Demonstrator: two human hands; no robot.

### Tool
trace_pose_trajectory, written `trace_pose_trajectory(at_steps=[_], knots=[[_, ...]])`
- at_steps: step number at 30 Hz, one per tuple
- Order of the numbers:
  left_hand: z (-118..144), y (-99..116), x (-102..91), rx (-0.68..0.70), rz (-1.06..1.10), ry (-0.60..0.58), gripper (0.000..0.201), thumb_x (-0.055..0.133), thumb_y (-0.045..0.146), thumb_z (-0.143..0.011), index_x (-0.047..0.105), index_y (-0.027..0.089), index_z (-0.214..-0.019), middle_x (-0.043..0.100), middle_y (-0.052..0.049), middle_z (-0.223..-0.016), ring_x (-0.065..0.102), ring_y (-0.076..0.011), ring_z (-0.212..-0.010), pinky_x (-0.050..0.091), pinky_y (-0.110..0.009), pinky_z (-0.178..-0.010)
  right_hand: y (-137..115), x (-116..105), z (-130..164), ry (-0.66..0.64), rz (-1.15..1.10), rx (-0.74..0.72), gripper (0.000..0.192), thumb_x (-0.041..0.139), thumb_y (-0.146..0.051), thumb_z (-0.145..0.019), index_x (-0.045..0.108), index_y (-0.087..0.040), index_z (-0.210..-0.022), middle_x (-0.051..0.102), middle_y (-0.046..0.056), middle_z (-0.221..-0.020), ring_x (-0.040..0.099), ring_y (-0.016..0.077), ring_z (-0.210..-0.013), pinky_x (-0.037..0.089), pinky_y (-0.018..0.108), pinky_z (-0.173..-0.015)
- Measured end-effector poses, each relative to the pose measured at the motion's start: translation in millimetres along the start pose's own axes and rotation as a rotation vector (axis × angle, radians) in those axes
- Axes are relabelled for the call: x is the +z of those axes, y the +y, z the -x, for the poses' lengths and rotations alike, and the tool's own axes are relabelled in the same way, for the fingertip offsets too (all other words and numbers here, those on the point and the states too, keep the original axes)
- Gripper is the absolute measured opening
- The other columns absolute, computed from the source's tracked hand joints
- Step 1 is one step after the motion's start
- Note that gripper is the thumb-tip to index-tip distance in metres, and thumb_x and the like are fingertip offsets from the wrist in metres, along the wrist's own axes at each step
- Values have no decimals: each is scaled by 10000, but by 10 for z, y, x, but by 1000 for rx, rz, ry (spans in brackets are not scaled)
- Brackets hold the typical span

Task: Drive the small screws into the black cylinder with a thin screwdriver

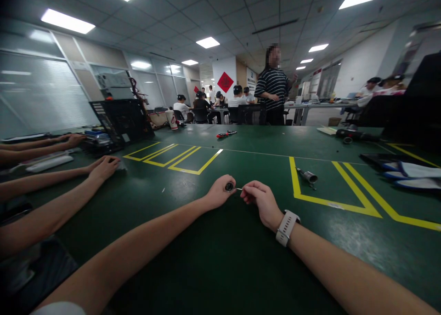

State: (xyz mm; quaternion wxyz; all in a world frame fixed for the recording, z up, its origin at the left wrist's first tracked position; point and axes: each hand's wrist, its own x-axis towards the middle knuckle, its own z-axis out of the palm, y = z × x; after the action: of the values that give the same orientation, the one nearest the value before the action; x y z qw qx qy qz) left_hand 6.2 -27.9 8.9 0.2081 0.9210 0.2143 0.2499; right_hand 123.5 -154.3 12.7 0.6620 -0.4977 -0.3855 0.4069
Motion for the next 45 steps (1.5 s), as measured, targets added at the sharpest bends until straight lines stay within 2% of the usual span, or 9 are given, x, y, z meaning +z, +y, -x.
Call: trace_pose_trajectory(at_steps=[9,14,18,21,26,30,35,40,45], knots=[[-17,17,2,-17,58,-5,110,602,86,-669,545,154,-734,519,14,-738,488,-131,-721,401,-265,-697,43,-17,-18,4,-28,-5,113,605,-291,-700,599,-180,-678,607,4,-633,521,130,-585,381,272,-568],[-1,15,8,-21,-70,10,82,554,87,-706,557,160,-743,533,-9,-771,495,-150,-758,397,-282,-705,80,-19,-1,30,184,-145,152,567,-325,-755,603,-187,-701,605,6,-666,533,144,-625,397,285,-595],[22,13,14,4,-132,17,102,507,78,-737,559,164,-755,530,-16,-779,493,-152,-766,391,-278,-693,42,6,31,3,304,-178,156,556,-323,-772,601,-187,-710,602,5,-686,533,151,-651,402,293,-610],[25,14,12,12,-124,19,90,512,82,-738,551,162,-749,528,-14,-777,490,-150,-758,389,-274,-685,20,14,35,-18,256,-144,141,558,-296,-764,598,-184,-687,604,4,-673,534,148,-642,400,294,-612],[3,13,-1,-25,-7,8,87,584,101,-699,537,155,-749,523,0,-770,488,-138,-743,393,-268,-698,-4,1,10,-15,12,9,113,586,-278,-721,595,-179,-668,609,9,-642,525,137,-599,393,285,-587],[-10,1,-2,-43,78,12,115,611,107,-680,527,149,-747,509,18,-740,481,-127,-717,390,-261,-686,-36,-6,9,-4,-36,52,120,602,-287,-706,601,-172,-673,614,22,-660,530,140,-612,396,287,-594],[-10,-1,9,-30,94,44,114,610,90,-672,523,144,-723,503,26,-712,481,-120,-697,392,-252,-678,14,-13,-3,-1,-48,12,122,616,-300,-706,606,-180,-683,613,14,-656,524,138,-610,384,281,-583],[0,-12,19,-16,-42,54,59,549,95,-717,544,153,-728,525,1,-751,494,-138,-732,400,-265,-688,60,-1,8,16,100,-81,127,597,-297,-742,607,-188,-680,605,3,-661,526,138,-626,387,288,-600],[13,-31,28,-8,-120,46,87,524,82,-734,560,160,-754,535,-11,-783,498,-145,-768,403,-272,-708,60,-2,13,-5,160,-93,121,592,-289,-753,619,-188,-690,616,7,-687,538,144,-649,393,293,-613]])
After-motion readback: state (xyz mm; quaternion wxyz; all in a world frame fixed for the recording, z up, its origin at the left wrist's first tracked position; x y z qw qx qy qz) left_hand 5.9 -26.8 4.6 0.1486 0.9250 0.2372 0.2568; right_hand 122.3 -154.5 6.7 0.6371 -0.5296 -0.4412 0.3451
